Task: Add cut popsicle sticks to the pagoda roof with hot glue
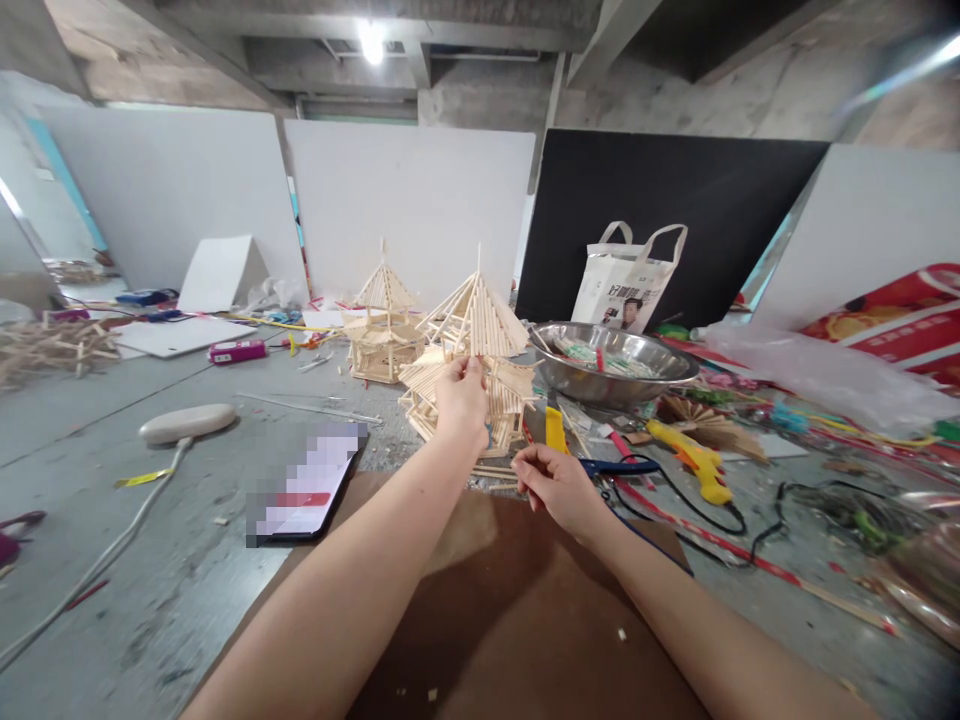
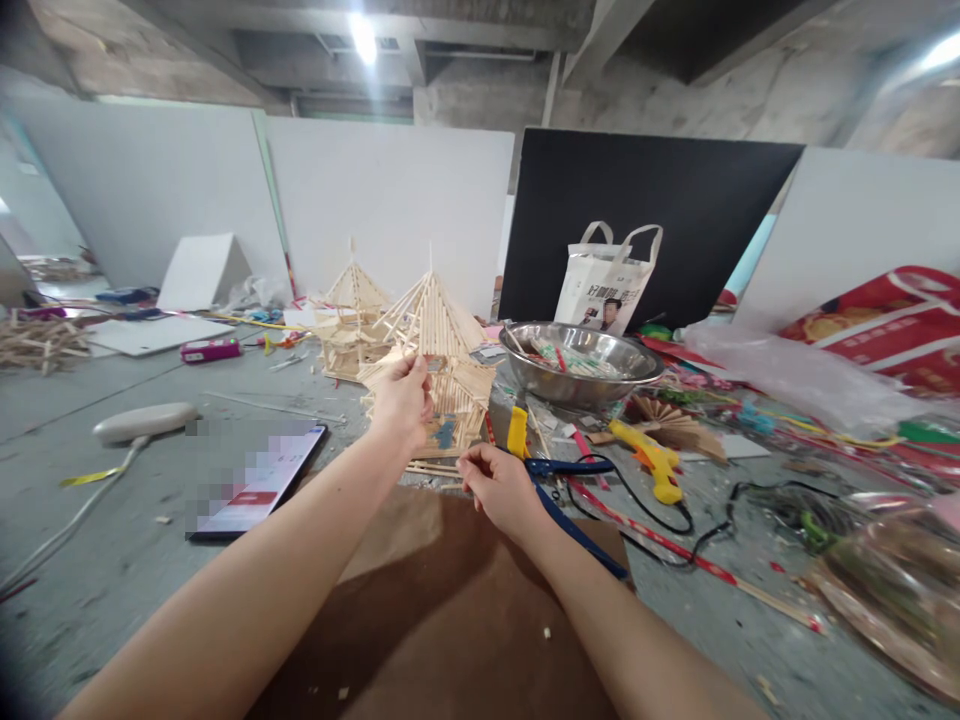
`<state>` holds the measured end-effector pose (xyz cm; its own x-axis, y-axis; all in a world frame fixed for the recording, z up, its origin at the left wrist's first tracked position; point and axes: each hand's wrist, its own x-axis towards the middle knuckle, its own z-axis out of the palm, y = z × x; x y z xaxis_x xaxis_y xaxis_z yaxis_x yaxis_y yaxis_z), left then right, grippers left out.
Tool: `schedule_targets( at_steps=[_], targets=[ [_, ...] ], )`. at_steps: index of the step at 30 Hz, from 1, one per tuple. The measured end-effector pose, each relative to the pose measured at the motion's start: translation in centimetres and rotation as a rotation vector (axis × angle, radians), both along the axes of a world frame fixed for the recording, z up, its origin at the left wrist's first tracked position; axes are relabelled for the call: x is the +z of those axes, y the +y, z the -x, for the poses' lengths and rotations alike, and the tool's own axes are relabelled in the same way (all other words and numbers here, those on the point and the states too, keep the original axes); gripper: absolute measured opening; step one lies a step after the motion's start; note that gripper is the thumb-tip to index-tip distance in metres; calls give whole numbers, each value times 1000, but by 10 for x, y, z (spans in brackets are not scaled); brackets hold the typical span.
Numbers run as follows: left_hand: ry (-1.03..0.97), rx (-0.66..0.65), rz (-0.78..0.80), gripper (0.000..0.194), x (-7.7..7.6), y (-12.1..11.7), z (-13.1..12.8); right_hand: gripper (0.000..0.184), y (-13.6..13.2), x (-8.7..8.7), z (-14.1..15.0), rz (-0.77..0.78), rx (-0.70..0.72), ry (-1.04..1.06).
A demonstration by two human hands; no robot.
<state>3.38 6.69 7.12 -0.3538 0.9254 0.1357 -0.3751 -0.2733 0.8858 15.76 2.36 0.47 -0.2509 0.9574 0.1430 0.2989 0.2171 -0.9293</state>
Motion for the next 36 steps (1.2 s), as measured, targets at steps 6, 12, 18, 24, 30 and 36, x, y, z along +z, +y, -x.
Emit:
schedule_targets(
  at_steps=[6, 12, 18, 24, 30, 36],
  targets=[
    [-49, -54, 45, 13, 3, -2, 1, 20, 1, -1, 0, 7, -1, 4],
    [-39, -51, 39, 15, 3, -2, 0, 19, 1, -2, -1, -1, 7, -9],
    [-32, -66, 49, 16, 4, -2, 0, 20, 2, -4, -1, 3, 7, -12],
    [-6, -38, 27, 16, 1, 3, 0, 19, 2, -4, -1, 9, 10, -23],
    [10, 21, 3, 16, -4, 6, -1, 18, 1, 1, -2, 0, 8, -8],
    [-38, 4, 1, 16, -2, 4, -3, 18, 1, 5, -3, -13, -6, 20]
  ],
)
